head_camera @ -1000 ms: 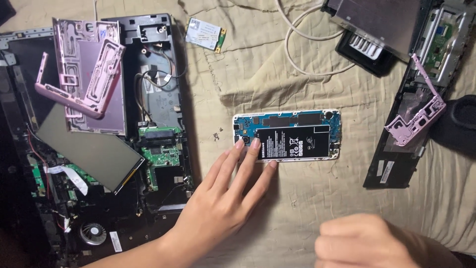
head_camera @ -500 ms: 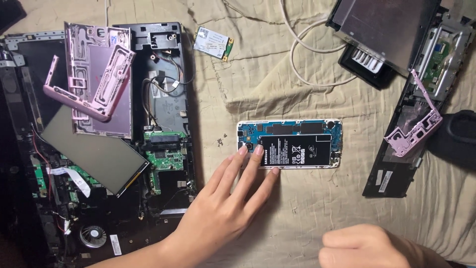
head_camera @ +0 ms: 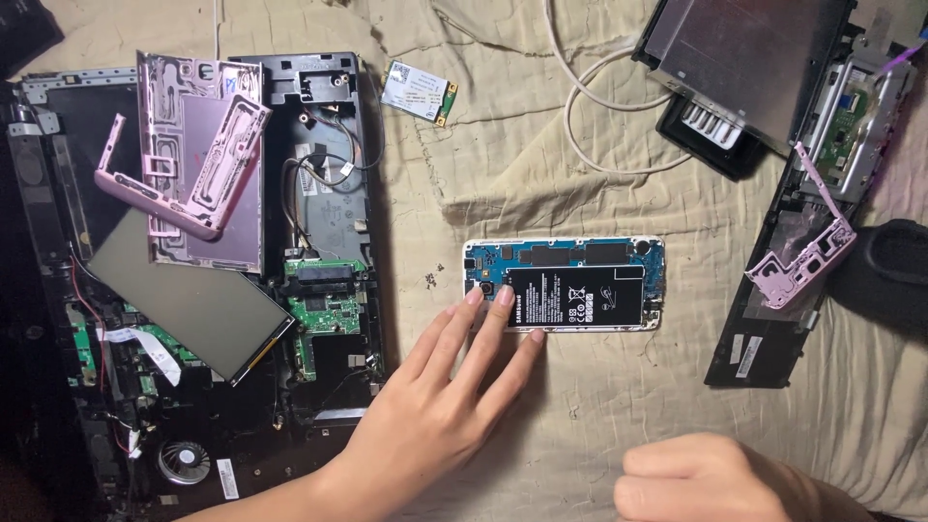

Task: A person uses a plastic spudger tool to carefully seat connectors and manipulate components on a smartphone motherboard and battery assembly, with a disassembled laptop visible in the background.

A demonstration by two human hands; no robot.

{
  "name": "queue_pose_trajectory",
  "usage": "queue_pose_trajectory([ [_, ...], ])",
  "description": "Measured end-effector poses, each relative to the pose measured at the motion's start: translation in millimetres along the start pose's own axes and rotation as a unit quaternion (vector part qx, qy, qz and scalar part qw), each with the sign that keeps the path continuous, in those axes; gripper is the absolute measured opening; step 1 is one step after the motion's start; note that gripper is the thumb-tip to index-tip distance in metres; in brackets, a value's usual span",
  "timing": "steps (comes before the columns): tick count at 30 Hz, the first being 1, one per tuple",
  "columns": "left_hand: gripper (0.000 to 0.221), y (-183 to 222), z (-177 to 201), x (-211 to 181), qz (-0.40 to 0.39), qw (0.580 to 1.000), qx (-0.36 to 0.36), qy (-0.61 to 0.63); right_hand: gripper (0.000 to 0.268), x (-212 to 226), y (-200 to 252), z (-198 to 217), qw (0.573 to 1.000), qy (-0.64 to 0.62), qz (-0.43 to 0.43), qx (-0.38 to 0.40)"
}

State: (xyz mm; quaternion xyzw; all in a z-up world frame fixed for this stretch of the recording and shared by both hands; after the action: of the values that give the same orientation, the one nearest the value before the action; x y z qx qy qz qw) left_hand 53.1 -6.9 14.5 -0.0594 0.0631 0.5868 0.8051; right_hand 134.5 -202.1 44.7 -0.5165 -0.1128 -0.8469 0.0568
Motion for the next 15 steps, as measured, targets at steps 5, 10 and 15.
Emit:
queue_pose_trajectory([
  [5, 0.043, -1, 1, 1, 0.001, 1.0, 0.0, -0.003, 0.045, -33, 31, -34, 0.969, -0.133, -0.137, 0.155],
  [10, 0.043, 0, 0, 1, 0.003, 1.0, -0.004, 0.002, 0.046, -33, 34, -34, 0.954, -0.2, -0.177, 0.139],
  [15, 0.044, 0, 0, 0, 0.002, 1.0, -0.005, 0.005, 0.058, -59, 70, -73, 0.738, -0.546, -0.396, 0.03],
])
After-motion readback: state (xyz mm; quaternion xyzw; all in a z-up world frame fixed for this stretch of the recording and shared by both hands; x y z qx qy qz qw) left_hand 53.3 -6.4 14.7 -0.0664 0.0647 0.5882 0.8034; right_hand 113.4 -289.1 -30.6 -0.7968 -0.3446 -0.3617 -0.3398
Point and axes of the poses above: each hand's wrist, its own y-axis away from the middle knuckle, its own z-axis out of the back of the hand, x = y × z, the point moved 5 cm from there along -y, towards the middle knuckle, and after that the axes turned 9 degrees about x, right-handed, at the moved point
